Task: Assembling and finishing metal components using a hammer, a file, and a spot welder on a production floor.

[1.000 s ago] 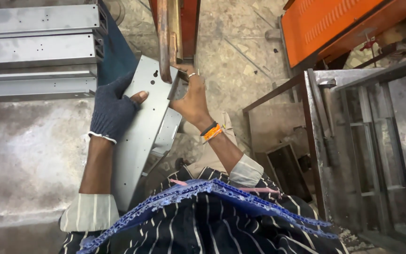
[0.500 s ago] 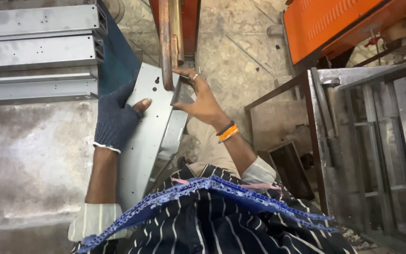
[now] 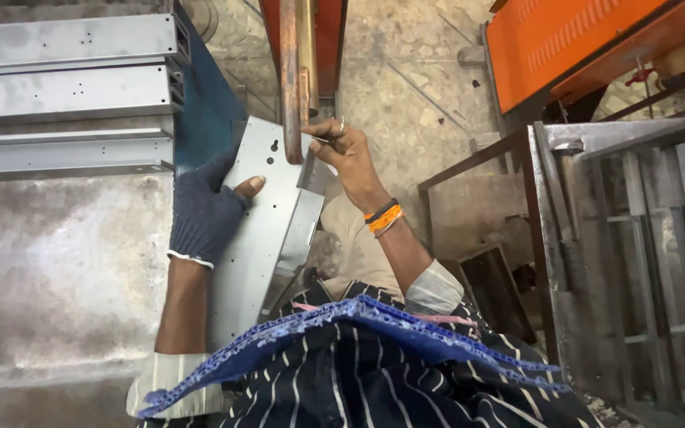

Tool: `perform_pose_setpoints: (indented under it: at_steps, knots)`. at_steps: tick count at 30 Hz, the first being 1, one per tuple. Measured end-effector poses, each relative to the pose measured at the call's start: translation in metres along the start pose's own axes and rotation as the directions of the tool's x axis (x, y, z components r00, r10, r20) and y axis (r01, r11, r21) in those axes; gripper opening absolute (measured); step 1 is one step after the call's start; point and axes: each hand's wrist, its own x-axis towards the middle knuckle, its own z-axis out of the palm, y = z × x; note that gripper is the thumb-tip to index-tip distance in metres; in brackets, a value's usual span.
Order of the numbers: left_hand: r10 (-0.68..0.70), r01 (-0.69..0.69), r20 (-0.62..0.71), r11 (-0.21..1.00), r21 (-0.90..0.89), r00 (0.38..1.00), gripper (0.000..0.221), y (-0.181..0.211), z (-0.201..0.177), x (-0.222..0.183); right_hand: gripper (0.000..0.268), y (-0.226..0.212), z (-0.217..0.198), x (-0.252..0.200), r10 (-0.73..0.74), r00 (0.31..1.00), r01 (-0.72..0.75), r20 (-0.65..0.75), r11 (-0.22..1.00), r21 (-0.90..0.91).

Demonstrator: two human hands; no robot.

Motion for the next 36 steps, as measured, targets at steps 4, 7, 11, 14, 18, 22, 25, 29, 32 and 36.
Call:
perform_pose_setpoints:
  at_steps: [4,7,11,14,18,22,25,29,32,36]
  knots:
    - [-0.064,0.063,0.019,0.997,0.036,0.998,0.051,-0.002,0.000,0.002,0.019,-0.002,-0.001,0.002,0.016,1.000,-0.017,0.008,0.997,0.073]
    - [0.021,-0.022,0.011,0.999,0.031,1.000,0.053,-0.008,-0.001,0.003,0.019,0.003,-0.002,0.005,-0.006,1.000,0.005,0.013,0.999,0.039]
    - [0.051,-0.052,0.032,0.998,0.043,0.998,0.052,-0.014,-0.002,0.006,0.018,-0.007,0.001,0.005,-0.050,0.999,0.050,0.001,0.999,0.007]
    - [0.107,-0.109,0.034,0.991,0.073,0.994,0.049,-0.011,-0.003,0.005,0.017,-0.016,0.007,0.000,-0.029,1.000,0.029,-0.003,0.999,0.016]
    - [-0.100,0.097,0.062,0.994,0.044,0.993,0.049,0.004,-0.004,0.006,0.020,-0.027,0.008,-0.005,-0.002,1.000,0.001,-0.015,0.992,-0.123]
    - [0.073,-0.071,0.053,0.997,-0.027,0.996,0.046,-0.008,-0.004,0.008,0.036,-0.050,0.013,-0.022,-0.258,0.956,0.293,0.138,0.857,-0.425]
    - [-0.030,0.028,0.063,0.999,0.024,0.998,0.049,-0.007,-0.004,0.010,0.081,-0.052,0.030,-0.032,-0.350,0.912,0.401,0.215,0.644,-0.652]
    - [0.081,-0.083,0.071,0.996,0.024,0.994,0.050,-0.013,-0.005,0.013,0.079,-0.030,0.042,-0.031,-0.332,0.943,0.264,-0.012,0.773,-0.577]
    - [0.099,-0.104,0.084,0.994,0.045,0.991,0.051,-0.014,-0.008,0.015,0.077,-0.028,0.044,-0.029,-0.318,0.946,0.230,-0.064,0.797,-0.558]
    - [0.178,-0.183,0.085,0.981,0.065,0.980,0.053,-0.015,-0.009,0.016,0.078,-0.028,0.043,-0.031,-0.303,0.950,0.212,-0.077,0.805,-0.554]
